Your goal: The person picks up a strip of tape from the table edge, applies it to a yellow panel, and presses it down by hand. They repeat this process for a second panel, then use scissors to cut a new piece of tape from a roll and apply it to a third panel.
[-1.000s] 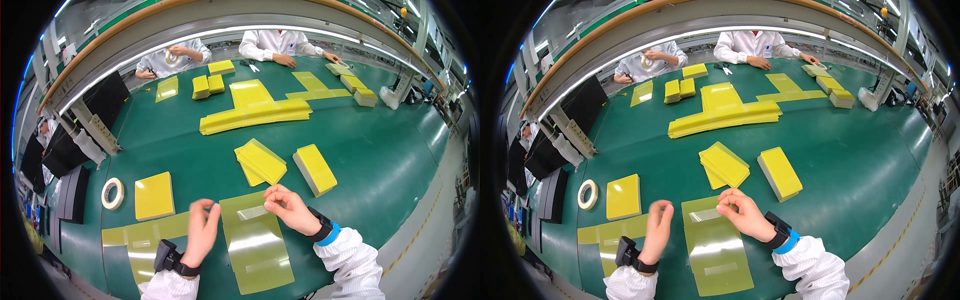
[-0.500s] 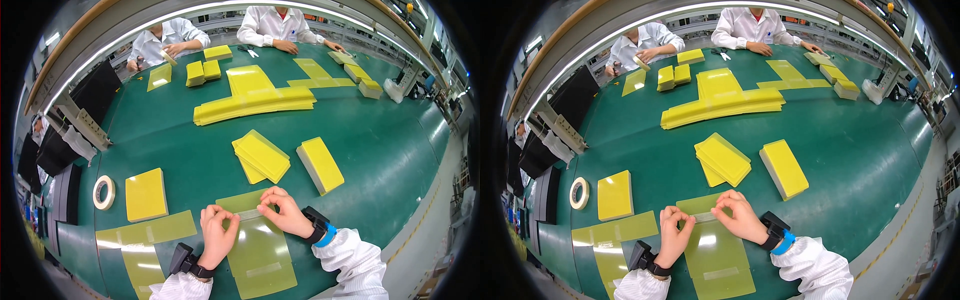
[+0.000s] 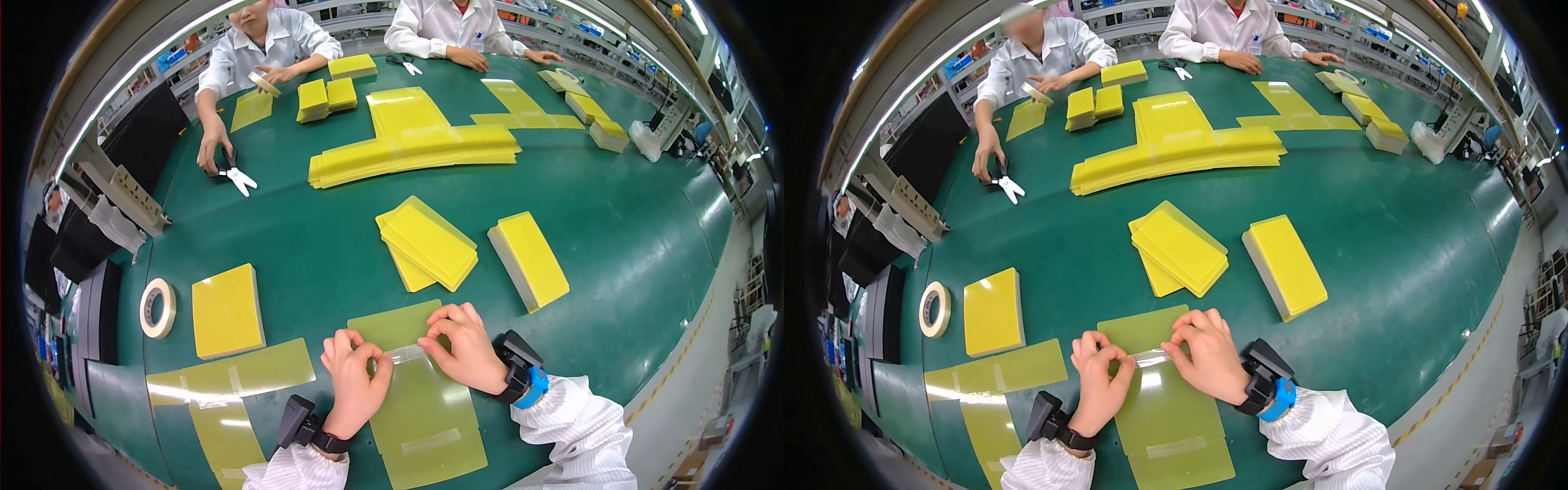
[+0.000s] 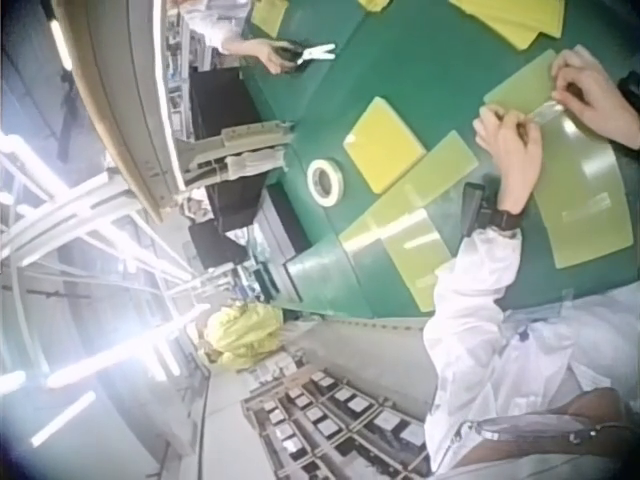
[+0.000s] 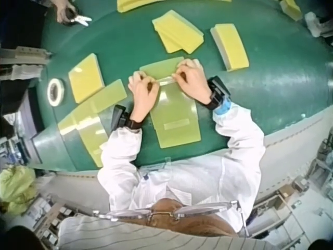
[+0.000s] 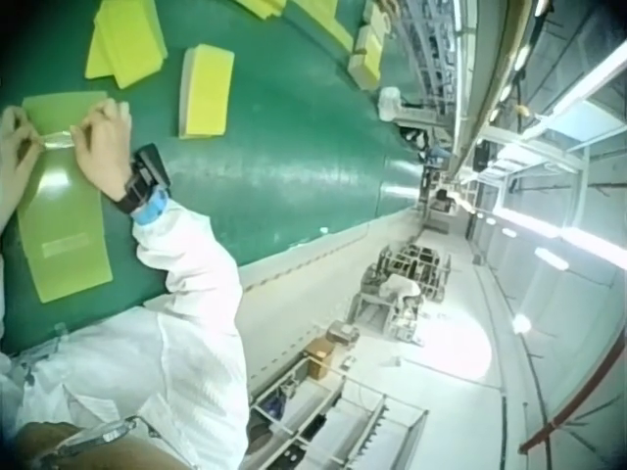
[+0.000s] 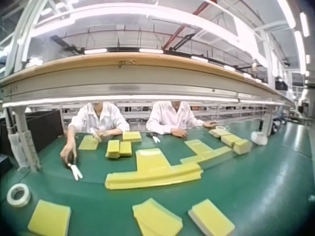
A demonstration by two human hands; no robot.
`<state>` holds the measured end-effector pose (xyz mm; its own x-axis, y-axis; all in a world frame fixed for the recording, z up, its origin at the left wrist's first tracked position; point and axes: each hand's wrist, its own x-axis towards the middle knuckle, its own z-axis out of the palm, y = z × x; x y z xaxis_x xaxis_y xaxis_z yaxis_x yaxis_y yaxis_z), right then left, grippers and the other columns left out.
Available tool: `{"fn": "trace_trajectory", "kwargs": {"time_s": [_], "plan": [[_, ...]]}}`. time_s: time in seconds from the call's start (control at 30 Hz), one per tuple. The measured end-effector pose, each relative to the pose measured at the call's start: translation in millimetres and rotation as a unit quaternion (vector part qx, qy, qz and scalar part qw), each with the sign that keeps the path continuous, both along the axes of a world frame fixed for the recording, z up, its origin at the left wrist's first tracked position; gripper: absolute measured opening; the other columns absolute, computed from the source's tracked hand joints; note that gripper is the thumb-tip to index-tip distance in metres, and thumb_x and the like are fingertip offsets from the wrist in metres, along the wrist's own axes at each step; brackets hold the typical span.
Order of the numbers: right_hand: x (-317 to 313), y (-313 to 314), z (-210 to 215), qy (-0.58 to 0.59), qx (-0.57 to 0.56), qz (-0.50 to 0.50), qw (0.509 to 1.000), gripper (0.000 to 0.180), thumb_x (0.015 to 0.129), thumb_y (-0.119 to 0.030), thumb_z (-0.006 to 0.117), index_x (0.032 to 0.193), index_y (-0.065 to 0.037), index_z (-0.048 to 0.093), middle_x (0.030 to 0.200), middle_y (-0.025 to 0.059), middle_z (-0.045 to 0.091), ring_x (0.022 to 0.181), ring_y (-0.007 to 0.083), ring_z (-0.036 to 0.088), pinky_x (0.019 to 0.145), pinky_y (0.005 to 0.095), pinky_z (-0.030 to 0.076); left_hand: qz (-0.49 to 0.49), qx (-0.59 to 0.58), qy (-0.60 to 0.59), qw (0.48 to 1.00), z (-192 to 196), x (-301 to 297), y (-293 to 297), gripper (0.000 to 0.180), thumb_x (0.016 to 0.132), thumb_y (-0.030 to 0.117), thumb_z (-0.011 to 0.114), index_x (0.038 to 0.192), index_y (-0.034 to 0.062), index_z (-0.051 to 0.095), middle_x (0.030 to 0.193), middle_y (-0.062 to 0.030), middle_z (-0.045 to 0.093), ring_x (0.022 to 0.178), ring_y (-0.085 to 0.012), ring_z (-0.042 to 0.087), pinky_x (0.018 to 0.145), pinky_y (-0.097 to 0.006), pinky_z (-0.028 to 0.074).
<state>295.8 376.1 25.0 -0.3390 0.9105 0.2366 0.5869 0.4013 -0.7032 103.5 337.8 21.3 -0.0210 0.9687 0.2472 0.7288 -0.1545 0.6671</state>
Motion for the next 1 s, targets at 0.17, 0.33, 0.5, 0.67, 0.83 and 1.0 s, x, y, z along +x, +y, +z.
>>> {"fn": "trace_trajectory", "kwargs": {"time_s": [0.17, 0.33, 0.5, 0.67, 0.83, 1.0], "plan": [[-1.6, -1.8, 1.9, -0.002, 0.014, -0.006, 1.000, 0.014, 0.080, -0.015, 0.070, 0.076, -0.005, 0.061, 0.099, 0.0066, 0.057, 0.093, 0.0278, 0.048, 0.082, 0.0375, 0.039, -0.005, 0.003, 0.002, 1.000, -0.4, -0.2, -0.3, 0.010, 0.073, 0.011, 0.068, 0.069, 0.0083, 0.060, 0.091, -0.0084, 0.042, 0.090, -0.0268, 0.040, 0.079, -0.038, 0.028], [-2.4, -3.7, 2.1, -0.013, 0.024, -0.005, 1.000, 0.014, 0.079, -0.014, 0.071, 0.075, -0.005, 0.061, 0.100, 0.0064, 0.056, 0.094, 0.0280, 0.048, 0.081, 0.0379, 0.039, -0.005, 0.002, 0.009, 1.000, -0.1, 0.0, -1.2, 0.010, 0.073, 0.010, 0.068, 0.068, 0.0081, 0.059, 0.090, -0.0085, 0.042, 0.089, -0.0268, 0.039, 0.078, -0.038, 0.028], [-2.6, -3.0, 1.2, -0.022, 0.028, -0.002, 0.999, 0.014, 0.078, -0.013, 0.071, 0.074, -0.005, 0.060, 0.100, 0.0070, 0.056, 0.094, 0.0284, 0.048, 0.080, 0.0379, 0.038, -0.009, 0.001, 0.012, 1.000, -0.4, 0.4, 0.3, 0.010, 0.072, 0.010, 0.068, 0.068, 0.0080, 0.059, 0.090, -0.0087, 0.041, 0.089, -0.0269, 0.039, 0.078, -0.038, 0.028], [-2.8, -4.2, 4.6, -0.033, 0.041, -0.002, 0.999, 0.014, 0.078, -0.012, 0.071, 0.074, -0.005, 0.060, 0.100, 0.0076, 0.055, 0.094, 0.0285, 0.047, 0.079, 0.0378, 0.038, -0.009, 0.007, 0.016, 1.000, 1.7, 0.8, -0.7, 0.010, 0.072, 0.009, 0.067, 0.067, 0.0079, 0.058, 0.089, -0.0089, 0.041, 0.088, -0.0274, 0.039, 0.078, -0.039, 0.028], [-4.1, -3.3, 2.9, -0.038, 0.041, -0.002, 0.998, 0.014, 0.078, -0.012, 0.071, 0.075, -0.005, 0.059, 0.100, 0.0077, 0.055, 0.093, 0.0282, 0.048, 0.079, 0.0378, 0.038, -0.007, 0.001, 0.022, 1.000, 0.1, 1.1, 0.1, 0.011, 0.071, 0.009, 0.067, 0.067, 0.0077, 0.058, 0.089, -0.0089, 0.041, 0.088, -0.0274, 0.039, 0.077, -0.039, 0.028], [-4.7, -4.1, 3.9, -0.042, 0.039, -0.002, 0.998, 0.015, 0.077, -0.012, 0.072, 0.075, -0.005, 0.059, 0.100, 0.0076, 0.055, 0.093, 0.0279, 0.048, 0.079, 0.0377, 0.038, -0.007, 0.001, 0.025, 1.000, 0.5, 1.0, -0.2, 0.011, 0.072, 0.009, 0.067, 0.066, 0.0076, 0.057, 0.089, -0.0088, 0.041, 0.088, -0.0274, 0.039, 0.077, -0.039, 0.028]]}}
